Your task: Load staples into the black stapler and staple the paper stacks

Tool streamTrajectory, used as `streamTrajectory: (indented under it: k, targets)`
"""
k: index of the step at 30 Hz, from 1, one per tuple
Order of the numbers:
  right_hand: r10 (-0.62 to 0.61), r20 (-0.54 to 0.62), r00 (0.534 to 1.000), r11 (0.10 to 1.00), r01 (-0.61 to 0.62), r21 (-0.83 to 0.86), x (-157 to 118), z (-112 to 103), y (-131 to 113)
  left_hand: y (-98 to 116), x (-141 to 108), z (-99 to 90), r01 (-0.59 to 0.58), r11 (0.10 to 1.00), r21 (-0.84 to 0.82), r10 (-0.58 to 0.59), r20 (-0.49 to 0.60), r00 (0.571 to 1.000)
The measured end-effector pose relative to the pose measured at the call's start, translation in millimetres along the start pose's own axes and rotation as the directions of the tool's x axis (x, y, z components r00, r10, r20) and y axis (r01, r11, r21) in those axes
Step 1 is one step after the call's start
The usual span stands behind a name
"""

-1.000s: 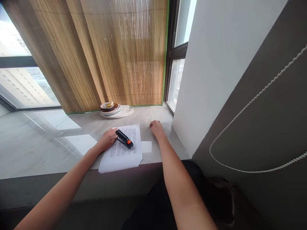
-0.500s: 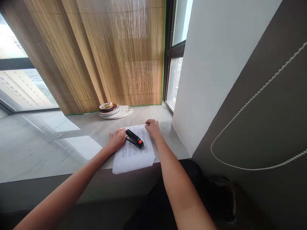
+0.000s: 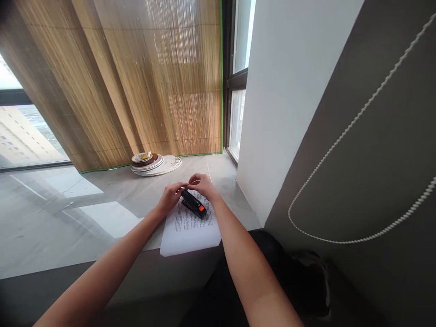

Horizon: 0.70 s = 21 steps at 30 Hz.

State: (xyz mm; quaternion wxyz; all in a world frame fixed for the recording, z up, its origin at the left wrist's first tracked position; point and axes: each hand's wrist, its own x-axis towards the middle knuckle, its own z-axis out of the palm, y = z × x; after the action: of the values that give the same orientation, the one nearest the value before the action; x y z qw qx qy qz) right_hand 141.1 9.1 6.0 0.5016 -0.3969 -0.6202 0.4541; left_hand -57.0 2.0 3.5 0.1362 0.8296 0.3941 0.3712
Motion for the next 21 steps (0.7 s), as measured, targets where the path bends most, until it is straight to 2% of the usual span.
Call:
streamTrajectory:
  k: [2,5,8,10,12,15,21]
  targets:
    - [0.006,-0.022,1.0,0.983,-0.01,-0.183,-0.9,-6.9,1.2,-9.8,-0.2,-11.9,0.038,0.999,0.033,-0.036,-0.051,0.998]
    - [0.036,-0.045,0.998,0.859,-0.054,-0.51,-5.6,-18.7,5.1,-41.3,-3.9,-45.9,0.149,0.975,0.165,-0.127,-0.137,0.982]
    - [0.048,0.052,0.997,0.806,-0.008,-0.592,-11.6,-19.3,10.0,-81.3,-15.1,-81.9,0.294,0.904,0.31,-0.255,-0.159,0.954]
    - [0.033,0.11,0.993,0.793,0.041,-0.608,-13.7,-10.6,12.9,-102.4,-24.2,-96.7,0.313,0.871,0.378,-0.282,-0.137,0.95]
    - [0.018,0.155,0.988,0.785,0.082,-0.614,-13.8,3.1,15.2,-115.0,-31.1,-102.0,0.314,0.851,0.421,-0.292,-0.118,0.949]
    - [0.012,0.212,0.977,0.782,0.123,-0.612,-11.2,25.2,17.5,-120.0,-34.5,-98.0,0.32,0.824,0.468,-0.301,-0.117,0.946]
    - [0.002,0.15,0.989,0.756,0.097,-0.648,-4.6,53.9,14.6,-117.0,-33.5,-91.3,0.333,0.784,0.524,-0.298,-0.152,0.942]
